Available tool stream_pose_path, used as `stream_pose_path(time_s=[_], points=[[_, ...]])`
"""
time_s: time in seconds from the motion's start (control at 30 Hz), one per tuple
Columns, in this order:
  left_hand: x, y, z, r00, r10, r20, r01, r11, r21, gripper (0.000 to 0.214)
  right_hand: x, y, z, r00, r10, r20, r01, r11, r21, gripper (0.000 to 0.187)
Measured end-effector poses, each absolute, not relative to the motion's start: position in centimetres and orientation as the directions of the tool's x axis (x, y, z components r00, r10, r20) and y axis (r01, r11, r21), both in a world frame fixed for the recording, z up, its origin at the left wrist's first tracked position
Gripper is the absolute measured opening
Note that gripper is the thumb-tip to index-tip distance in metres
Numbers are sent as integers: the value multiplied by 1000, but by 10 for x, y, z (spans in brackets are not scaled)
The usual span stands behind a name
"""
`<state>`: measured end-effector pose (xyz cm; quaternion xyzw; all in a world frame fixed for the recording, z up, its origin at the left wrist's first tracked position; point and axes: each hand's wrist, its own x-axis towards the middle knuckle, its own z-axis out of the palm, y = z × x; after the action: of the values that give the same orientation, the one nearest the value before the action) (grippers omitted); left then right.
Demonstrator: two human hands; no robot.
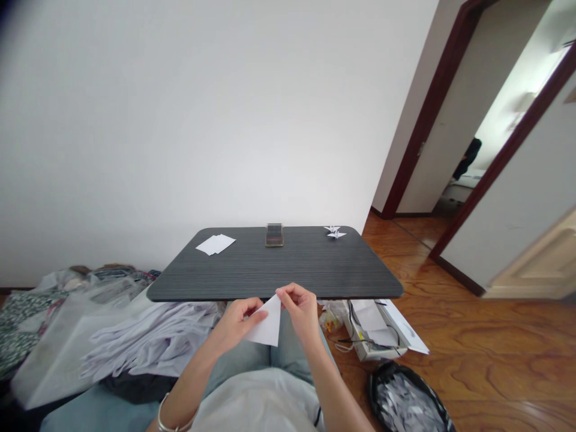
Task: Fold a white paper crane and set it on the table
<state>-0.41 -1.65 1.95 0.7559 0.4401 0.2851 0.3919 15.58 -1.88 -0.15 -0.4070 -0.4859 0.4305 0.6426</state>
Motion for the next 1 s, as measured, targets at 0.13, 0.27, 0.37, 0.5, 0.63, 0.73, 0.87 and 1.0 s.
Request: stream_pose_path(time_s=[0.13, 0.27, 0.37, 0.5, 0.63, 0.73, 0.87, 1.0], points=[[-3, -16, 18, 422, 901, 97, 456, -304, 837, 30, 157, -17, -5, 49, 969, 243, -100, 247, -964, 25], [-3, -14, 14, 380, 923, 53, 412, -221, 884, 33, 156, -16, -9, 83, 962, 260, -96, 267, -959, 30], [-4, -13, 11, 395, 919, 8, 344, -155, 926, 36, 157, -15, -9, 146, 950, 275, -119, 293, -949, 32], [-7, -11, 9, 456, 890, -5, 276, -136, 952, 40, 160, -13, -8, 203, 942, 267, -164, 302, -939, 29], [-8, -10, 9, 460, 888, -6, 261, -129, 957, 41, 161, -12, -9, 59, 963, 265, -112, 270, -956, 22], [-8, -11, 11, 453, 891, 1, 272, -139, 952, 42, 158, -12, -11, 23, 976, 216, -102, 217, -971, 23], [-6, -11, 15, 445, 895, 5, 309, -159, 938, 43, 153, -14, -11, 48, 978, 202, -112, 206, -972, 27], [-7, -10, 16, 466, 885, 6, 289, -159, 944, 41, 153, -15, -11, 51, 973, 224, -135, 229, -964, 28]])
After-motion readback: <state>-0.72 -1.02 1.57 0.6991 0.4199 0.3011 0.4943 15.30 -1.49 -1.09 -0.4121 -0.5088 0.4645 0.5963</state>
